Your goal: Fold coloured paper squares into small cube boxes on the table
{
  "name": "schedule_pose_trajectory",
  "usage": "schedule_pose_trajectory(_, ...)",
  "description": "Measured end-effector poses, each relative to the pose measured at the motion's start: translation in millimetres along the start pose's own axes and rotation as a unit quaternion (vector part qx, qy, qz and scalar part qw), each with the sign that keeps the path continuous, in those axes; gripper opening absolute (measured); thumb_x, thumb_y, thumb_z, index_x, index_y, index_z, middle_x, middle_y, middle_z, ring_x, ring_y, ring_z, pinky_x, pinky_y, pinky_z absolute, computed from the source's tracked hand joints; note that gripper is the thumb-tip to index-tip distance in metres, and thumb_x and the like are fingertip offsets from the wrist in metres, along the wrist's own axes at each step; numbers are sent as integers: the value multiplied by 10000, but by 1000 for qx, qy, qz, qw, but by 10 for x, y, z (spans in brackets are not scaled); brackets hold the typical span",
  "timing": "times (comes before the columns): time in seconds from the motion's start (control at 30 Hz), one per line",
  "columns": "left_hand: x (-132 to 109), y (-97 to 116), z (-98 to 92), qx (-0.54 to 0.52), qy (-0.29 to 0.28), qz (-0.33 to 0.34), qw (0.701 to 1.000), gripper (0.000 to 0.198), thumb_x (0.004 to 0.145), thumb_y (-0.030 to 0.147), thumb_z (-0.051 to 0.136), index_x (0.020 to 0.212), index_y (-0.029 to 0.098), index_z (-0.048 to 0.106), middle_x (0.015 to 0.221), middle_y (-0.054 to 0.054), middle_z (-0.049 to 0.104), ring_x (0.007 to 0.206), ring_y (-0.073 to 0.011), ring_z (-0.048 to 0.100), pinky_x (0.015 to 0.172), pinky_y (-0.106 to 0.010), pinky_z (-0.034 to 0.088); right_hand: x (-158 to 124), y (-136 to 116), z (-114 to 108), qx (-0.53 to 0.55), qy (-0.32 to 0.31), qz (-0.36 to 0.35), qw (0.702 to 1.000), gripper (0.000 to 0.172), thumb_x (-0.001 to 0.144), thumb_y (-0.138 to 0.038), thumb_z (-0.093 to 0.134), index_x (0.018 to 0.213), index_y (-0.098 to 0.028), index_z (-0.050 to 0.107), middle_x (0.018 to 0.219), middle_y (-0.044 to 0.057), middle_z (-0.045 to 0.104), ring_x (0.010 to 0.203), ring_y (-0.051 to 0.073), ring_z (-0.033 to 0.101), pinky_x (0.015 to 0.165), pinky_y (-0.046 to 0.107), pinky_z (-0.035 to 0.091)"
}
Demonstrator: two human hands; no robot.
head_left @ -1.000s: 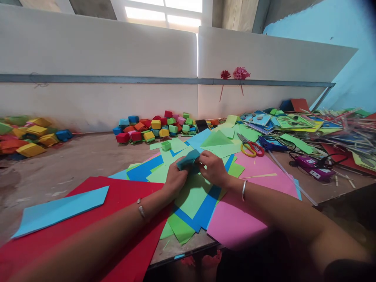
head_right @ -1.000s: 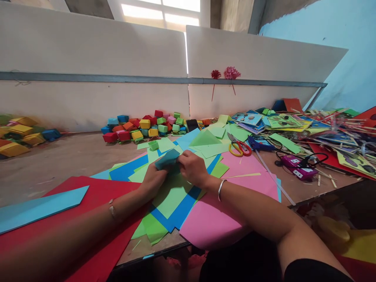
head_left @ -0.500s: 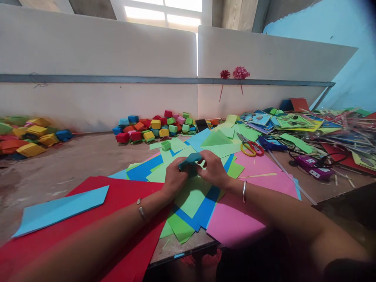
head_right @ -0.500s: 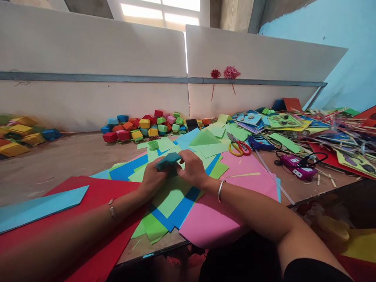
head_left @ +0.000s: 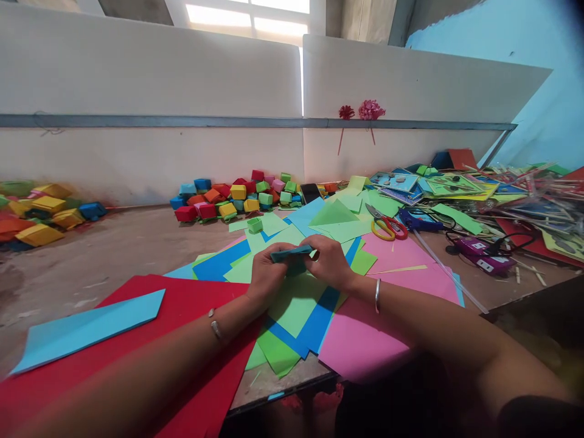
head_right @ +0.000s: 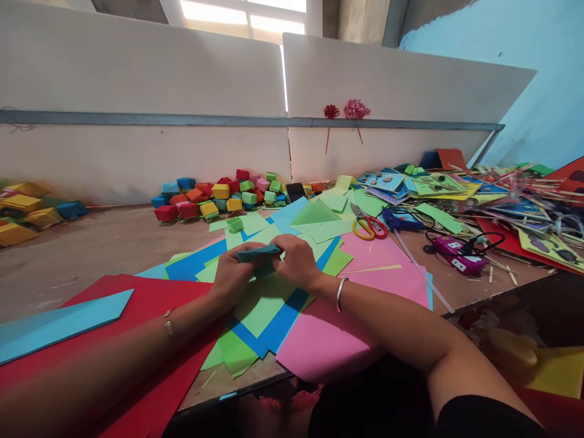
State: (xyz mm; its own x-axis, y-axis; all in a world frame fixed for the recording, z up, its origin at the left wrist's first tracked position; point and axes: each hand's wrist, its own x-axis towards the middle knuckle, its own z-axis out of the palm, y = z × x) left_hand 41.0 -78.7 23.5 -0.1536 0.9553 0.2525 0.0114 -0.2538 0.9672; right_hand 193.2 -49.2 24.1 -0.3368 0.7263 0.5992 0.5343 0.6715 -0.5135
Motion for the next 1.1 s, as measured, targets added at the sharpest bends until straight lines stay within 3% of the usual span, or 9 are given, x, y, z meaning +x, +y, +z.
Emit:
schedule_pose_trajectory(0.1, 10, -12, 8, -17, -18, -41, 999, 325, 563, 377, 823, 780, 161, 715, 742, -37, 694, 695, -188, 610, 647, -308, 489, 35, 32, -25, 4, 1, 28, 1000, 73, 734, -141, 563, 699, -203, 581, 750, 24, 656, 711, 157, 576, 643, 256, 435)
schedule_pose_trajectory(0.2, 9, 12, 14, -31, -21, -35, 999, 558, 538, 378, 866, 1006, 182, 632, 951, -53, 701, 826, -220, 668, 698, -330, 539, 99, 89, -72, -2, 34, 84, 996, 68, 728, -177, 555, 663, -198, 548, 688, 14, 630, 645, 144, 541, 615, 253, 409)
schedule_pose_trajectory(0.27, 3, 31, 15, -42, -4, -37, 998, 637, 519, 368, 882, 1044, 206, 560, 1050, -54, 667, 863, -221, 683, 707, -337, 560, 138, 124, -102, -7, 57, 124, 991, 63, 722, -199, 549, 659, -199, 543, 648, 1, 610, 605, 136, 515, 597, 253, 386)
schedule_pose_trajectory(0.47, 7, 15, 4, -51, -23, -41, 998, 523, 582, 413, 844, 979, 200, 576, 1013, -41, 671, 799, -194, 696, 722, -333, 567, 167, 143, -129, -1, 65, 138, 988, 67, 697, -220, 538, 633, -204, 522, 605, -13, 580, 586, 131, 492, 584, 254, 361)
schedule_pose_trajectory(0.67, 18, -14, -5, -70, -13, -102, 992, 466, 555, 388, 837, 921, 187, 631, 733, 16, 644, 627, -168, 649, 590, -283, 515, 150, 156, -108, 38, 59, 119, 990, 50, 692, -228, 519, 648, -206, 512, 608, -27, 539, 582, 120, 463, 592, 251, 367)
schedule_pose_trajectory(0.87, 41, 3, -14, -110, -34, -112, 987, 449, 520, 339, 863, 872, 177, 637, 773, 13, 648, 635, -135, 617, 600, -262, 488, 170, 186, -99, 109, 24, 93, 989, 115, 682, -253, 514, 582, -197, 505, 632, -19, 496, 651, 127, 467, 622, 249, 373)
schedule_pose_trajectory(1.1, 48, -25, -11, -150, -83, -99, 980, 502, 561, 386, 899, 929, 173, 632, 817, -6, 691, 665, -144, 647, 638, -277, 511, 174, 182, -91, 232, 10, 143, 962, 166, 639, -329, 620, 691, -183, 559, 681, -27, 551, 646, 114, 465, 607, 234, 409)
